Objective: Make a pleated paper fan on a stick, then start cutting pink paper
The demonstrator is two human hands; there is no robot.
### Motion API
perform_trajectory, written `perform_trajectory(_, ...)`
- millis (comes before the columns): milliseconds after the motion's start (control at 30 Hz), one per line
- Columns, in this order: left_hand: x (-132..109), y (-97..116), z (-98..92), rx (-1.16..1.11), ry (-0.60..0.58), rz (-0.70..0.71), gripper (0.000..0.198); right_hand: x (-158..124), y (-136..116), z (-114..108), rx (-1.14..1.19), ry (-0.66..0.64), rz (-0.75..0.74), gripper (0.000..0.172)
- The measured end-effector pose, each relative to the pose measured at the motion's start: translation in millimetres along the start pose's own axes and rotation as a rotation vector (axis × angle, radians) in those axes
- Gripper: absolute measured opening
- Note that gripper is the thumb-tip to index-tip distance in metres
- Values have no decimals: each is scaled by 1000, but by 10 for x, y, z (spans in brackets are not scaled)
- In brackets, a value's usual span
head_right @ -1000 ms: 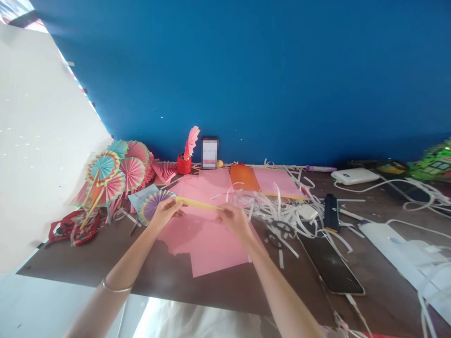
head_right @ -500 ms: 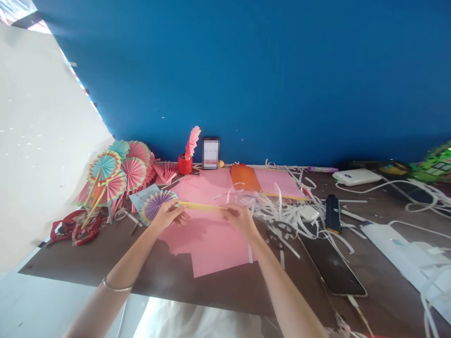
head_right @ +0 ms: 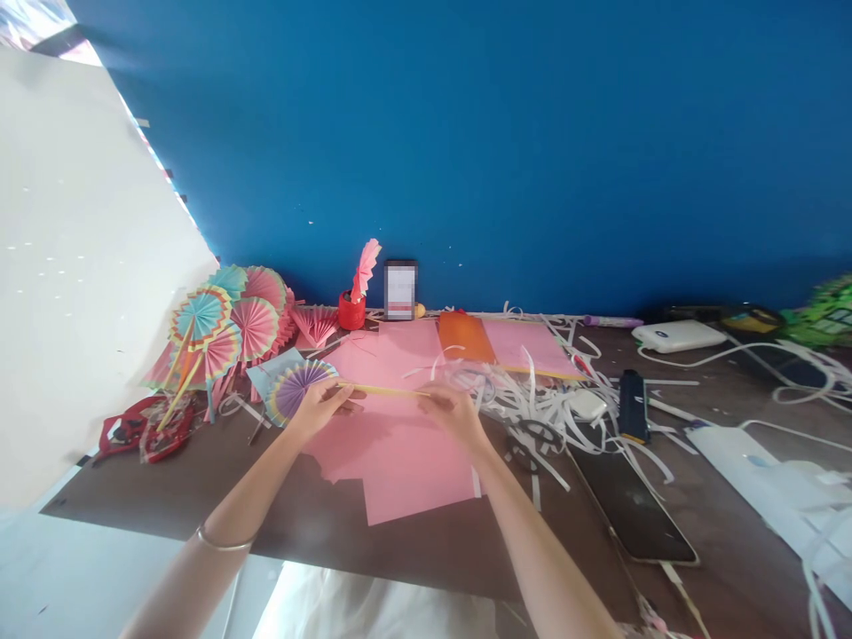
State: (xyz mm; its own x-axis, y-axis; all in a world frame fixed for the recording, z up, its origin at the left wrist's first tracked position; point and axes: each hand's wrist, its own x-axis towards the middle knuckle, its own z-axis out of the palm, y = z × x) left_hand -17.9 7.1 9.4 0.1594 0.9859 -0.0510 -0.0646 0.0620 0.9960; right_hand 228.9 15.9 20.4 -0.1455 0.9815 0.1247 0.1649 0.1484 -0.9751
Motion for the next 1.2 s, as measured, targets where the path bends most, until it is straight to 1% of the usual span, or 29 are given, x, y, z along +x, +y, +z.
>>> perform_trajectory(67,-10,7,17,-15,2,48,40,0,-5,4,105,1,55,27)
perform_trajectory(167,-39,34,56,-25,10,123,38,-11,-20,6,280,-76,139,34)
perform_trajectory(233,-62,56,83,-24,16,156,37,-18,-24,8,329,-89,144,35)
perform_trajectory(333,-89,84,111,-25,27,178,36,-30,-21,18,254,-29,105,32)
perform_trajectory(433,-102,100,125,-17,26,172,36,-46,-29,33,154,-4,54,26)
perform_trajectory(600,-107,99,125,23,-19,164,38,-69,-60,49,165,17,4,24)
perform_trajectory(667,-110,90,121,43,-20,178,37,-73,-67,53,151,22,-20,23)
perform_trajectory(800,-118,70,110,94,13,214,35,-84,-90,55,63,45,-67,20)
perform_trajectory(1000,-116,66,115,152,43,259,32,-115,-159,58,-91,152,-146,14)
perform_trajectory(1100,-113,62,152,114,78,279,31,-120,-152,76,-105,191,-164,13)
perform_trajectory(1200,-106,24,196,28,129,260,30,-125,-104,103,-99,211,-187,14)
